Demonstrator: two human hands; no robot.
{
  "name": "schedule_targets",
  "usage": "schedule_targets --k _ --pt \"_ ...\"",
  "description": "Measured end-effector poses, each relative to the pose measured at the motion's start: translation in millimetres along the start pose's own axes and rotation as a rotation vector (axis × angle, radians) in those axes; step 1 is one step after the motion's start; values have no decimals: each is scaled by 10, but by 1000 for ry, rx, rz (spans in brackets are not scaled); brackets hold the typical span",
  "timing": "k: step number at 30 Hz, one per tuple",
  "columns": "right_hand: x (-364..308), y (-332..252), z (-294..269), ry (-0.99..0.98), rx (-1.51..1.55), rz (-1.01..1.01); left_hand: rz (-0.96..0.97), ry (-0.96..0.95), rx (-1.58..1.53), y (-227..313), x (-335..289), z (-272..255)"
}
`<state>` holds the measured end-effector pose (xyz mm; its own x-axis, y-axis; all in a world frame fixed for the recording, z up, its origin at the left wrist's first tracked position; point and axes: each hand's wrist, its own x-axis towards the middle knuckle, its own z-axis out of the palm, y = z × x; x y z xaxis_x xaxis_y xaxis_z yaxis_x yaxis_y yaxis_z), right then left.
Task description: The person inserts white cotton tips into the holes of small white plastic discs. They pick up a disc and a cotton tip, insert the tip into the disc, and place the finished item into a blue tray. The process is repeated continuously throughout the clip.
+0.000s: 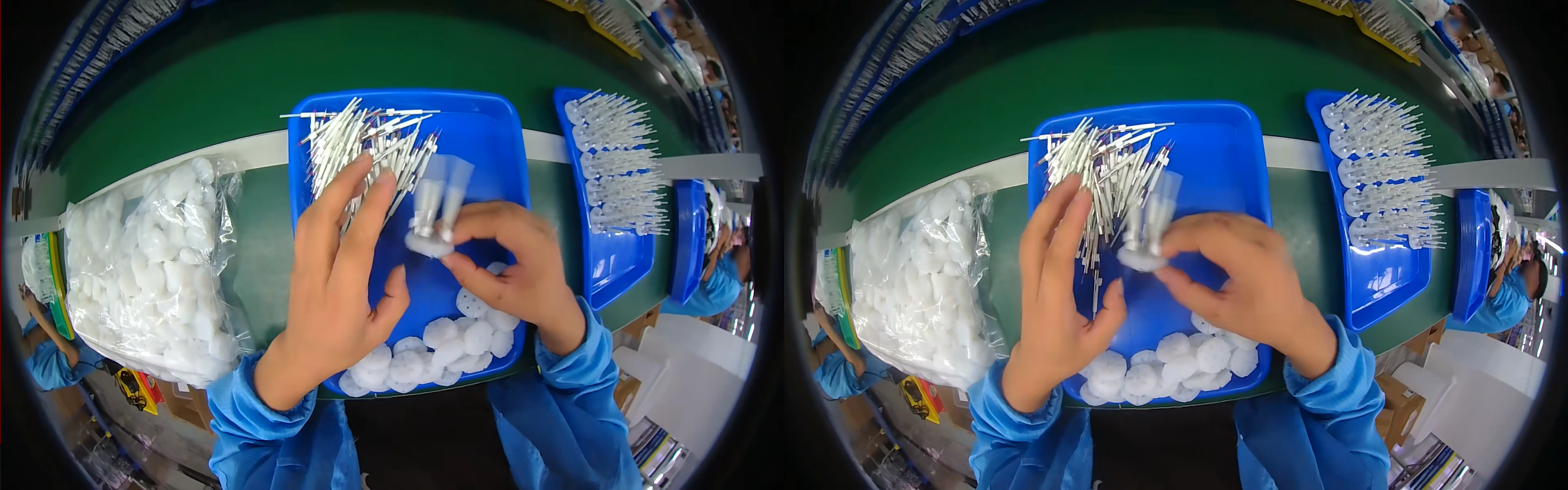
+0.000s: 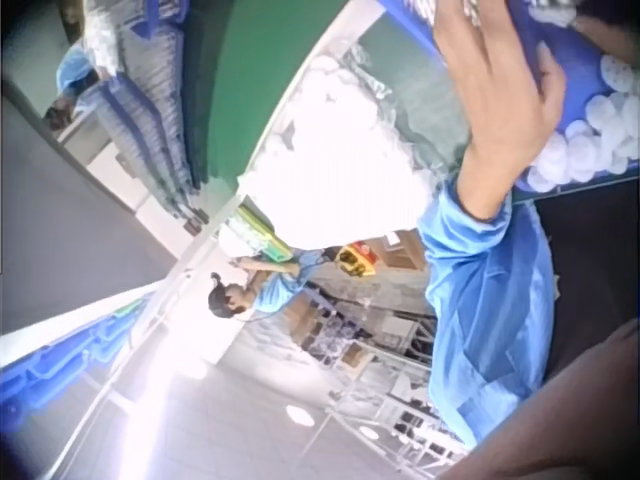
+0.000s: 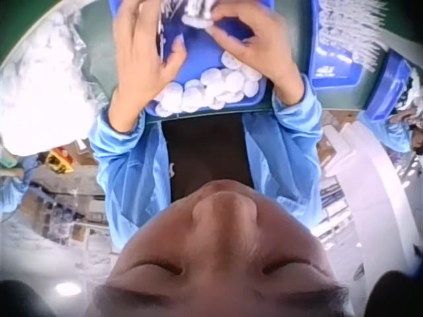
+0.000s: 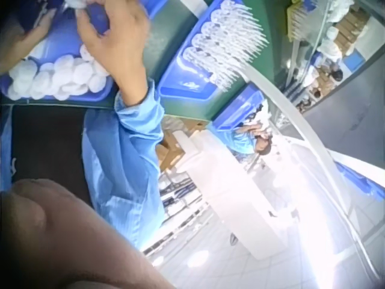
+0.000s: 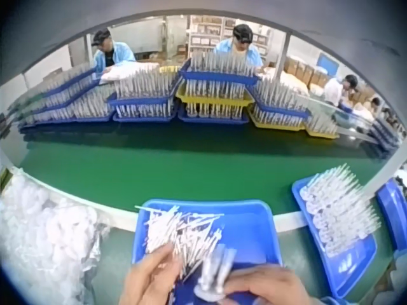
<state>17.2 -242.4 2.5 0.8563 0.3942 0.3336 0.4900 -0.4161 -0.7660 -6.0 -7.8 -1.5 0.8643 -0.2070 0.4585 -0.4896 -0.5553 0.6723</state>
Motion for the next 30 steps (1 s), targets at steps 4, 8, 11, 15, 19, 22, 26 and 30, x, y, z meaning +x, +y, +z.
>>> schedule_targets --k 4,8,11,15,19,22,26,30 --pt "-151 20 -82 -137 -386 -73 -15 -294 20 -7 -38 20" --pt "-166 32 -121 -156 -350 -51 8 -314 88 53 -43 30" --pt "-198 90 -135 -170 -316 -56 -3 -319 73 46 -30 50" --pt "-177 99 -148 -181 -293 -54 11 -325 83 30 18 83" --pt "-150 28 -97 -173 -351 -54 48 -305 147 25 -1 121" --pt "-184 -5 -35 -164 -391 -35 70 -322 194 43 -16 116" --pt "-202 -65 -71 -193 -466 -6 96 -355 229 69 -11 114" --pt "-268 15 -10 -99 -472 -82 119 -325 268 76 -12 35"
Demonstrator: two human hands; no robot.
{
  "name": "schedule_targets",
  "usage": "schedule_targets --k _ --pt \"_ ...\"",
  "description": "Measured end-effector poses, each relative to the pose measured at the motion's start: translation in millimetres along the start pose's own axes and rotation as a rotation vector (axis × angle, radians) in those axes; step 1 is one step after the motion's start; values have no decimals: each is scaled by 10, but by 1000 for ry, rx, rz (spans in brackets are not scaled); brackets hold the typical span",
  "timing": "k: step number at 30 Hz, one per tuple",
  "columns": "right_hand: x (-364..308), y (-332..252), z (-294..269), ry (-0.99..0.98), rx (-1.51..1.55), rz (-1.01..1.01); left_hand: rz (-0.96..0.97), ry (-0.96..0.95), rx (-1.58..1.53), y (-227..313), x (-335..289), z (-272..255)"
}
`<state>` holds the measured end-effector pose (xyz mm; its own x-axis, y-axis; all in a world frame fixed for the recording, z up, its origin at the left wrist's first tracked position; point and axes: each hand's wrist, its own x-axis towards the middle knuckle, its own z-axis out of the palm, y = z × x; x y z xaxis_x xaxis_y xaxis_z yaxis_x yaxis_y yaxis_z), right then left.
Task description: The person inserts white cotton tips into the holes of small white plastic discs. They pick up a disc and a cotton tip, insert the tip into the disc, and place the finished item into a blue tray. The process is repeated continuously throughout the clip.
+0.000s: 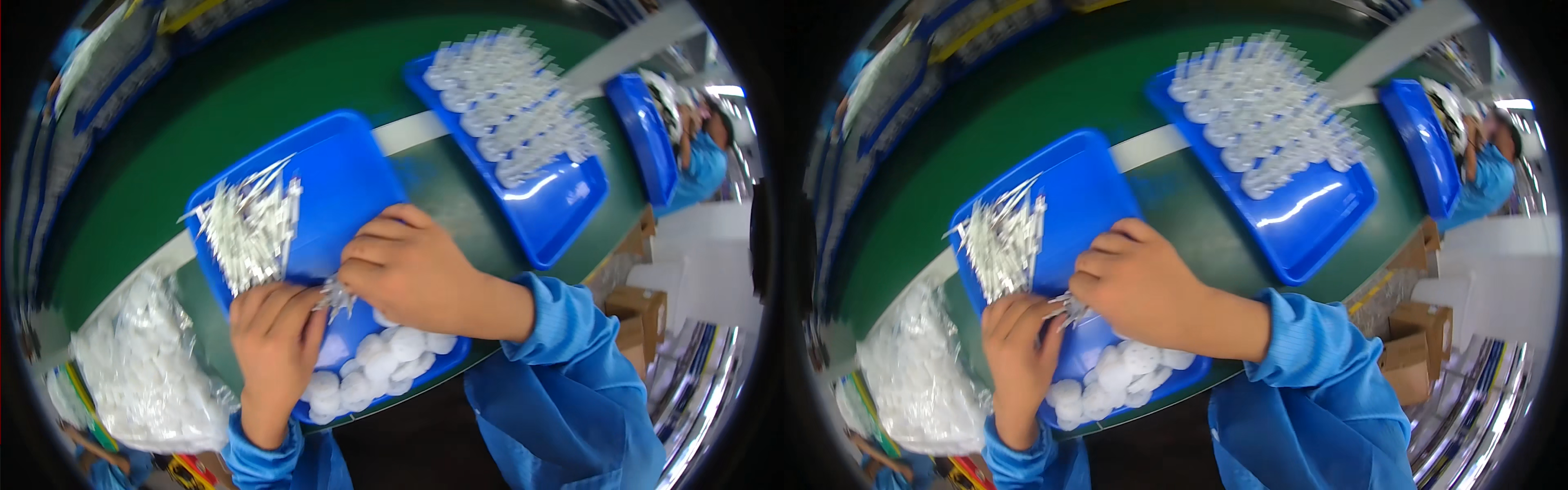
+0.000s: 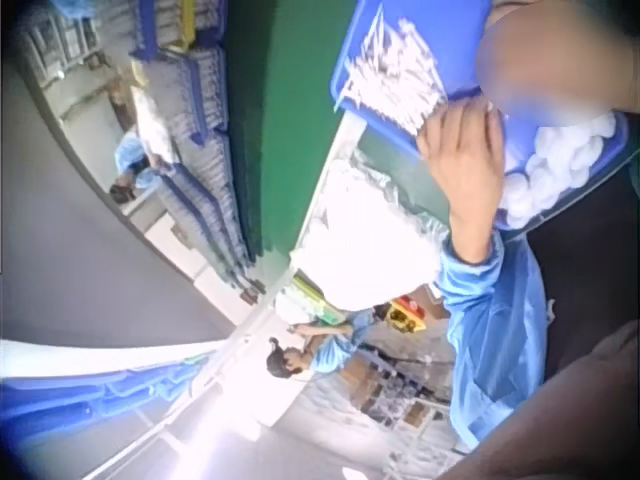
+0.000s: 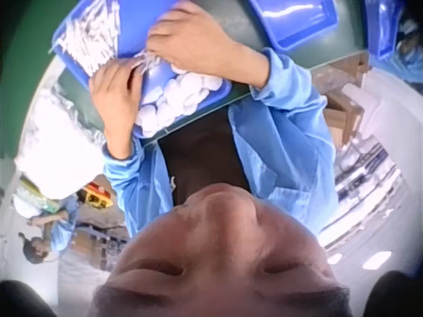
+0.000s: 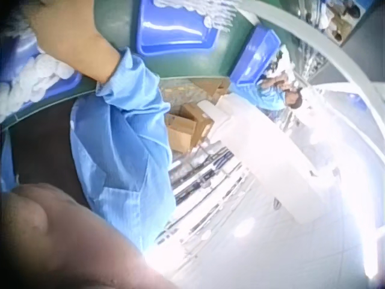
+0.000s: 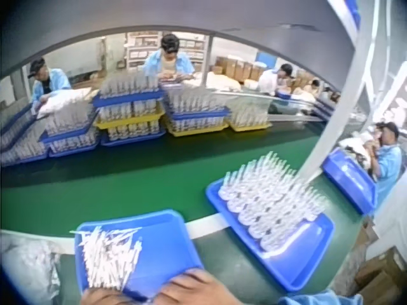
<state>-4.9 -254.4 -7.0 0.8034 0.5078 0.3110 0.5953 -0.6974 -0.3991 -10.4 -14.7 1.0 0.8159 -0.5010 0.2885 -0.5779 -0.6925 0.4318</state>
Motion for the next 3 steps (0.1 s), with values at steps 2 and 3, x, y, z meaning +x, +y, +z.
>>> schedule_targets --k 2,3 --pt "-201 5 -176 79 28 111 -28 31 6 11 -102 -81" --pt "-349 -20 -290 126 57 158 -72 13 0 -10 -219 -142"
